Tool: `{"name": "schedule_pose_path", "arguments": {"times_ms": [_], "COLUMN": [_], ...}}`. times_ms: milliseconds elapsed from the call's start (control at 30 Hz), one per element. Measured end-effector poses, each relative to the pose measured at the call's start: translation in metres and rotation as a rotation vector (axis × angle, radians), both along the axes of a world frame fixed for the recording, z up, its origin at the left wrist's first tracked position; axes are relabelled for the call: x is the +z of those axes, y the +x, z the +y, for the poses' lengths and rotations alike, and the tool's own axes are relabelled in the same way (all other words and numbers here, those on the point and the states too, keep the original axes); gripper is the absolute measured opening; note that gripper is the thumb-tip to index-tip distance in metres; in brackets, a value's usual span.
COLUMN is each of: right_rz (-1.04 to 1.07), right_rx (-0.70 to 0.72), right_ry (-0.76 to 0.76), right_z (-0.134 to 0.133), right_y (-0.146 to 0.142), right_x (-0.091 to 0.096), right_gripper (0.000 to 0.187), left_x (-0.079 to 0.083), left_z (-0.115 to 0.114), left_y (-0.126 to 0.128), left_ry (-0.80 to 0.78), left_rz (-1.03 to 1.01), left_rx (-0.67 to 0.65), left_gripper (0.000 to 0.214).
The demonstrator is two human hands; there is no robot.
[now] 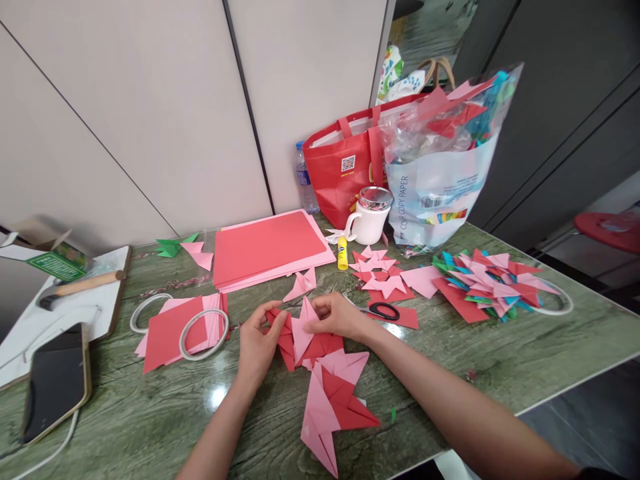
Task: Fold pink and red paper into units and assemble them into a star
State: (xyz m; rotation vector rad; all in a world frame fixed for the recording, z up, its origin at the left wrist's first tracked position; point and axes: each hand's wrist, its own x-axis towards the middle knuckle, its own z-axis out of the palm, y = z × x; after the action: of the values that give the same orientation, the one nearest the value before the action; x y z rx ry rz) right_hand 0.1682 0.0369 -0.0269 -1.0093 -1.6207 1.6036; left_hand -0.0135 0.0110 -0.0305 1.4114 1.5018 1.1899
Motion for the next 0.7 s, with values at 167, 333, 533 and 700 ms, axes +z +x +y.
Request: {"name": "schedule_pose_path", "arguments": {"times_ms": [167, 333, 533, 700], "right_rz": [0.000, 0.013, 0.013, 0.012], "right_rx": [-0.001, -0.012, -0.015, -0.020], "right_ry": [-0.015, -0.035, -0.052, -0.045], "right_z": [-0.0010, -0.0010, -0.0003, 0.0000], "right_y": [-0.0001, 0.0002, -0.0001, -0.0002], "right_x": [0.0026, 0.0033, 0.0035, 0.0011], "right_gripper": [0.028, 0.024, 0.025, 0.024], "left_x": [0.0016, 0.0032, 0.0047, 0.0068], "left_z": [-0.0004, -0.0007, -0.0006, -0.0014], "left_y": [-0.0011, -0.0022, -0.0002, 0.0017], "left_ry": [0.010, 0.016, 0.019, 0.043], "left_rz": [0.049, 0.078, 0.101, 0.113], "left_rx": [-0.019, -0.052, -0.062, -0.036], "left_gripper": [0.031, 0.030, 0.029, 0.026]}}
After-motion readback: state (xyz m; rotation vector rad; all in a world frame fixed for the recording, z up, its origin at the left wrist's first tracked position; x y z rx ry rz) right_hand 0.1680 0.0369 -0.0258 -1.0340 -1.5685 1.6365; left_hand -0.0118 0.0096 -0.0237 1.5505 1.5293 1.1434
